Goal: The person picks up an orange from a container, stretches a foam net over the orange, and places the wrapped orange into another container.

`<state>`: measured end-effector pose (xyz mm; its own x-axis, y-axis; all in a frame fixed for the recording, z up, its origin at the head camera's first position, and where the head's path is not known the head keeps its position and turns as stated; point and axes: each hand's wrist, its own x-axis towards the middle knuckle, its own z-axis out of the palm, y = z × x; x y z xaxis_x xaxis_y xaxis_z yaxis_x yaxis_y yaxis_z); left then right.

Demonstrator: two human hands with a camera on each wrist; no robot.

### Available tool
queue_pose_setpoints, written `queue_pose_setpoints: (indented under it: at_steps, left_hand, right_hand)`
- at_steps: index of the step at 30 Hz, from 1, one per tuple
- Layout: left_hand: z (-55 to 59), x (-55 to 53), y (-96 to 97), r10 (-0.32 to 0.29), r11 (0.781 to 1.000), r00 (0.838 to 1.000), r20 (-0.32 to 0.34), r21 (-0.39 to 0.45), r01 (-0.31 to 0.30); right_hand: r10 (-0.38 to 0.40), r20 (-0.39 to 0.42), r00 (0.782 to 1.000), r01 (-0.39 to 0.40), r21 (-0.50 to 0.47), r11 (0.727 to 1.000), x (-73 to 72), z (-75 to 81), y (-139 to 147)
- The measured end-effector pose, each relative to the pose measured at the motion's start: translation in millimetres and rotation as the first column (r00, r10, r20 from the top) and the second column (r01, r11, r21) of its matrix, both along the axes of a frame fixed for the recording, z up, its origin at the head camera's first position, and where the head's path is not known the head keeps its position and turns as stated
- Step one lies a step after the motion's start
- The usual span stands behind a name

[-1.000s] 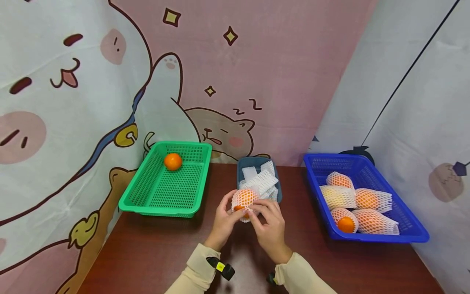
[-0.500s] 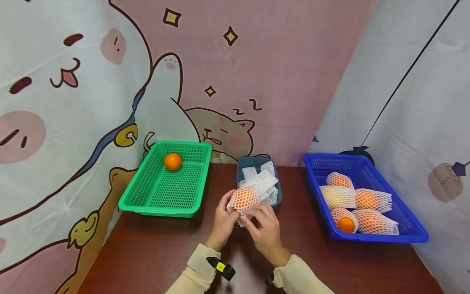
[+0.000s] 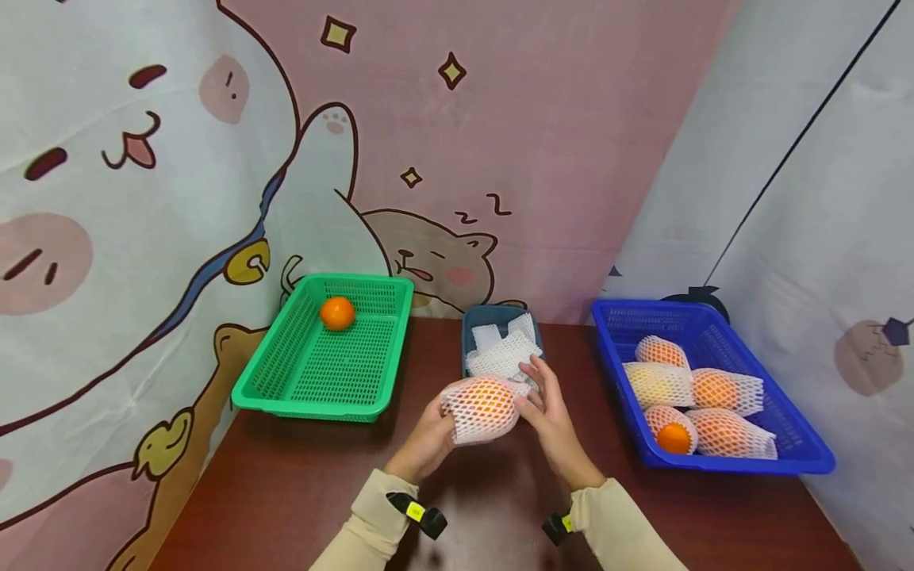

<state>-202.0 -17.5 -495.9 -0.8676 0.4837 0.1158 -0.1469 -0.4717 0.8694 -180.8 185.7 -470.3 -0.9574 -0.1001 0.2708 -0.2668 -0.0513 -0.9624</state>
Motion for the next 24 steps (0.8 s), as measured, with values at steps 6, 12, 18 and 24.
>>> queue_pose_setpoints:
  at_steps: [6,12,18,24]
  left_hand:
    - [-0.3,1.0,-0.8,-0.053,0.998,0.999,-0.007,-0.036,0.052]
    - [-0.1,0.7,-1.1,-0.045,0.993,0.999,-0.012,-0.112,0.044]
    - [1.6,-0.8,-1.4,0.084,0.971,0.996,-0.031,-0.220,-0.088]
    - [5.4,-0.6,-2.4,0.135,0.965,0.990,-0.035,-0.224,-0.140]
  right_hand:
    - [0.264,0.091,0.960,-0.260,-0.059,0.964,-0.8,-6.4,7.2]
    - [0.203,0.059,0.977,-0.201,-0.048,0.978,0.4,-10.8,5.7]
    - [0.112,0.108,0.988,-0.101,-0.101,0.990,2.2,-16.8,3.8]
    - [-0.008,0.133,0.991,0.017,-0.067,0.998,1.9,-23.5,0.6]
